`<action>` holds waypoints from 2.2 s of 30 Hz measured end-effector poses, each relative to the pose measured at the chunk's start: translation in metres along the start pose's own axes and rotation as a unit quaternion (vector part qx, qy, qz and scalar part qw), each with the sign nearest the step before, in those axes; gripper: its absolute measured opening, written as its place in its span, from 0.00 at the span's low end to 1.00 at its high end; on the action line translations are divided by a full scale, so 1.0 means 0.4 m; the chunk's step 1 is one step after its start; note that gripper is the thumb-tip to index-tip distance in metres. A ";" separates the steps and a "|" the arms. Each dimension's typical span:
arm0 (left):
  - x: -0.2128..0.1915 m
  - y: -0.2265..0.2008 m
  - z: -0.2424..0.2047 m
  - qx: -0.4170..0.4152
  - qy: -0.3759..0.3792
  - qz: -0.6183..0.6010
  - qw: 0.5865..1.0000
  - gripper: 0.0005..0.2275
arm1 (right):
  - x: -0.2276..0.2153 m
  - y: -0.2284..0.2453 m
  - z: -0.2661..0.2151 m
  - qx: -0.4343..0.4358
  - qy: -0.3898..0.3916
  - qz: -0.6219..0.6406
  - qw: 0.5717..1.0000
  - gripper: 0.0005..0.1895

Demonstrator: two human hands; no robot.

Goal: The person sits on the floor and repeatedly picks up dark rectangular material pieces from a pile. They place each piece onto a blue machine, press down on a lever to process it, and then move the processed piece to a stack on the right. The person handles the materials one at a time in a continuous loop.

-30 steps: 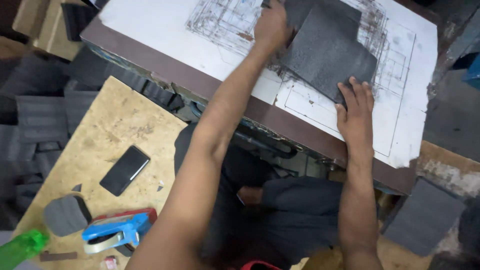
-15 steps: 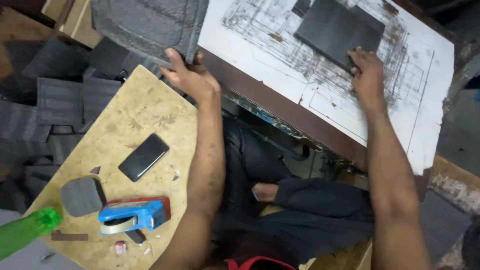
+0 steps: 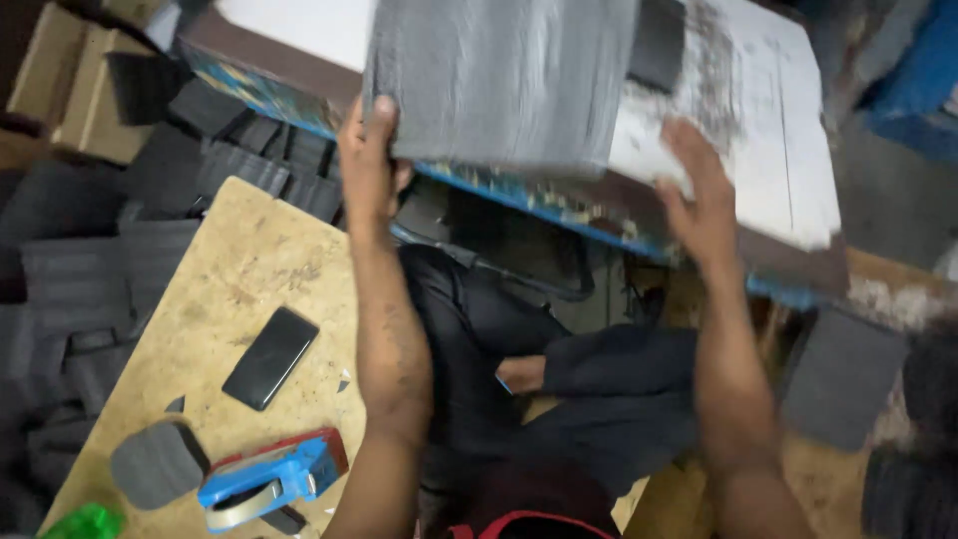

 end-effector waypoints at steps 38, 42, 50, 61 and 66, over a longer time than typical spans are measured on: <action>0.605 0.128 -0.248 0.167 0.503 0.239 0.814 0.39 | -0.147 0.059 -0.792 0.320 -0.148 0.164 0.921 0.27; 0.527 0.249 -0.219 -0.022 0.479 0.242 0.843 0.26 | -0.124 0.098 -0.673 0.249 -0.290 0.116 0.917 0.38; 0.594 0.230 -0.254 -0.036 0.439 0.122 0.889 0.24 | -0.005 0.179 -0.471 0.107 -0.090 -0.250 0.958 0.35; 0.391 0.293 0.272 0.274 0.020 0.488 0.829 0.26 | -0.023 -0.061 -0.255 0.095 -0.007 -0.119 0.988 0.18; 0.393 0.397 0.402 0.152 -0.050 0.661 0.733 0.33 | -0.020 -0.061 -0.244 0.104 -0.027 -0.081 0.991 0.13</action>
Point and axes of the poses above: each hand's wrist, its own z-axis towards the middle knuckle, its own x-axis out of the palm, y = z × x, the point moved 9 cm from there along z, towards the middle knuckle, and after that the axes turned 9 degrees about y, right-handed, at the moved point
